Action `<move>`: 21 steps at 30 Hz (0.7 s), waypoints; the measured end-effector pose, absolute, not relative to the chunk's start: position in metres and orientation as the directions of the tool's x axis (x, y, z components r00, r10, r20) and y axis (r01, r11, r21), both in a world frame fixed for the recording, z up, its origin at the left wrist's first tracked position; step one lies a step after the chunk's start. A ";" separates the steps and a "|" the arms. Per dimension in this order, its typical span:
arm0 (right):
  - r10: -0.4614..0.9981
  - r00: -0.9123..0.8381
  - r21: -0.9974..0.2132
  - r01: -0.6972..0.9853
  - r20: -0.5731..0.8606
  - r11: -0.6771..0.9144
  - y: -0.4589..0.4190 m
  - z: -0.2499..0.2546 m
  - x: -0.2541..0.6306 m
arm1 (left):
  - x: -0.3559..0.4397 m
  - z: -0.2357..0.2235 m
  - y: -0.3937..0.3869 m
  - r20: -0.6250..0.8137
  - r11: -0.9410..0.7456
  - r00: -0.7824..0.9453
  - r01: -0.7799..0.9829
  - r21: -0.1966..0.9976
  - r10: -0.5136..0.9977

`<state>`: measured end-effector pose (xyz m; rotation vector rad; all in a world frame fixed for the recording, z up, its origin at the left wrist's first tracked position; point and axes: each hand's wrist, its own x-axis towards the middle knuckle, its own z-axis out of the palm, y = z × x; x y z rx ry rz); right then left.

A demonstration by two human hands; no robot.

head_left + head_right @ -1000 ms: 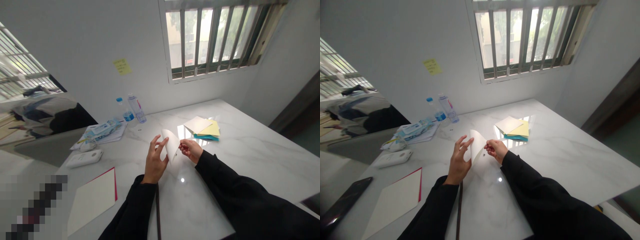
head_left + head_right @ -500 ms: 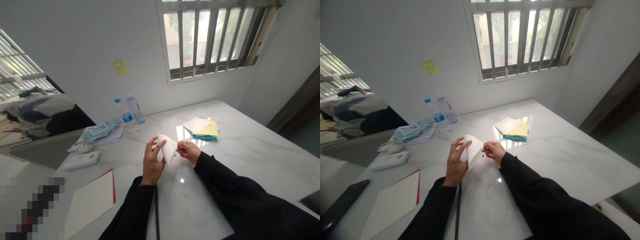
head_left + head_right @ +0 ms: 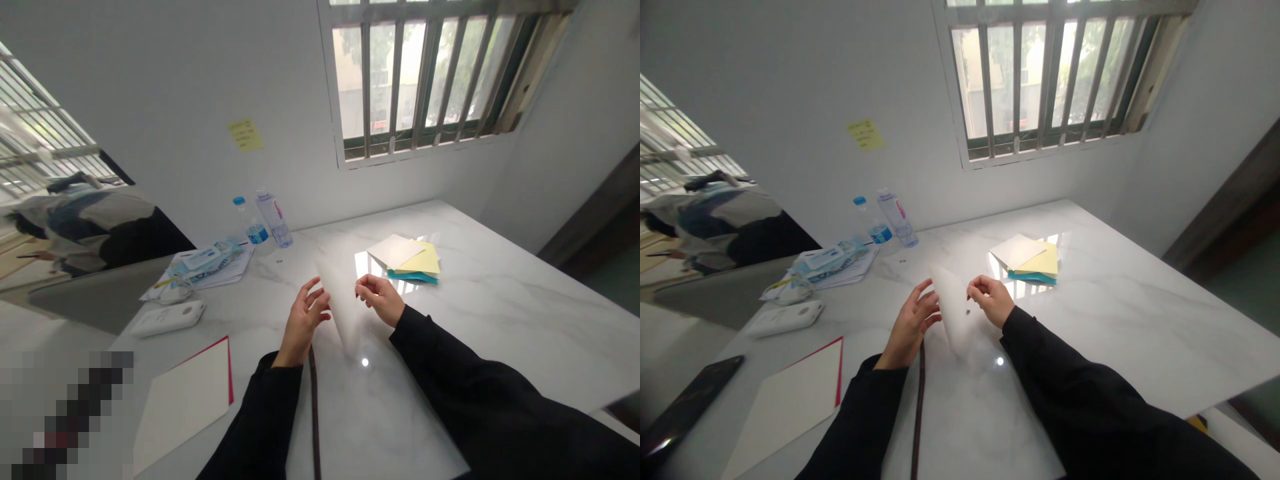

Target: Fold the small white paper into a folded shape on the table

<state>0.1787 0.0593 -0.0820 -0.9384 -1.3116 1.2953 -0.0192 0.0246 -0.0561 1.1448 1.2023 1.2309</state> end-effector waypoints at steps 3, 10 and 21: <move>0.971 -0.172 -0.985 -0.079 0.168 0.156 0.059 -0.081 0.180 | -0.018 -0.054 0.022 -0.074 0.074 0.011 -0.086 0.993 0.997; 0.970 -0.147 -0.981 -0.007 0.194 0.195 0.059 -0.080 0.182 | -0.016 -0.051 0.020 -0.082 0.082 -0.001 -0.113 0.990 0.997; 0.968 -0.165 -0.982 0.009 0.187 0.191 0.060 -0.081 0.182 | -0.015 -0.046 0.018 -0.101 0.110 0.050 -0.220 0.969 0.994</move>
